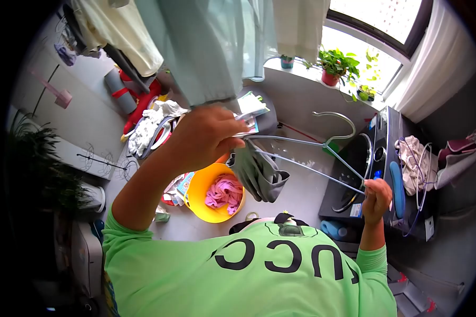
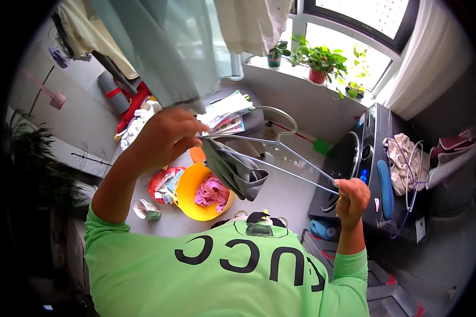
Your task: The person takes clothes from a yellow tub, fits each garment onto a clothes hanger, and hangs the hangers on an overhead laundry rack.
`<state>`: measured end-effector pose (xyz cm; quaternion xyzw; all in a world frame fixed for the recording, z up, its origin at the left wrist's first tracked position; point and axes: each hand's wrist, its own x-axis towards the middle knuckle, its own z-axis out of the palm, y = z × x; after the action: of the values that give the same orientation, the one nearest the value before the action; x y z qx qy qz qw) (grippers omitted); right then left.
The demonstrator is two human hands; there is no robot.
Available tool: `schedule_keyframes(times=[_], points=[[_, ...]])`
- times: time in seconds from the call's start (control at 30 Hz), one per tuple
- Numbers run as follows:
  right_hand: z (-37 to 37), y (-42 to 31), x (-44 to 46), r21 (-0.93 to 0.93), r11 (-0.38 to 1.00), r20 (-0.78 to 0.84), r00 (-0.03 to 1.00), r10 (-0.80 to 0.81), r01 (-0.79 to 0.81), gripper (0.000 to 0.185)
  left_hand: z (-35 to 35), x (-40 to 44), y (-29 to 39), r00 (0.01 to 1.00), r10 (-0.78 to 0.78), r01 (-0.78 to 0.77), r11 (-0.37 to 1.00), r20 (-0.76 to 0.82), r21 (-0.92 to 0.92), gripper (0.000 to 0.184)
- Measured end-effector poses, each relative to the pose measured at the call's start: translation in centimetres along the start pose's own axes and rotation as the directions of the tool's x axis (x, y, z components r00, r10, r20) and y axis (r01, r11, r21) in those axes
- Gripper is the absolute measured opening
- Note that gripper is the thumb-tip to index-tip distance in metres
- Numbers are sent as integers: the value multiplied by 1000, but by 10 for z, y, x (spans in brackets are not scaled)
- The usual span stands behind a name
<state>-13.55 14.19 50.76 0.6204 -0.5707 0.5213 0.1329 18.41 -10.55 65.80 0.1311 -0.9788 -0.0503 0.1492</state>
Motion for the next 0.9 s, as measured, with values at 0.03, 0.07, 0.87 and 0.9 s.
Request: schedule_keyframes(times=[0.03,0.07,0.87,0.9], points=[[-3,1,3,20,1000,-7,1000,1,-1,8,6,0,-1,994,-29,36,997,102,-67,19],[-5,2,6,33,999,-17,1000,22,-22,8,12,2,3,1000,-9,12,989,22,-150,10],[202,13,-83,338,-473,773,-46,632,-814,15,-9,-21,7,980,-176,113,878,-93,-466,7],[192,17,-80,406,-511,760,-30,649,-758,11,-8,-26,2,978,-184,120,886,-102,-448,6]])
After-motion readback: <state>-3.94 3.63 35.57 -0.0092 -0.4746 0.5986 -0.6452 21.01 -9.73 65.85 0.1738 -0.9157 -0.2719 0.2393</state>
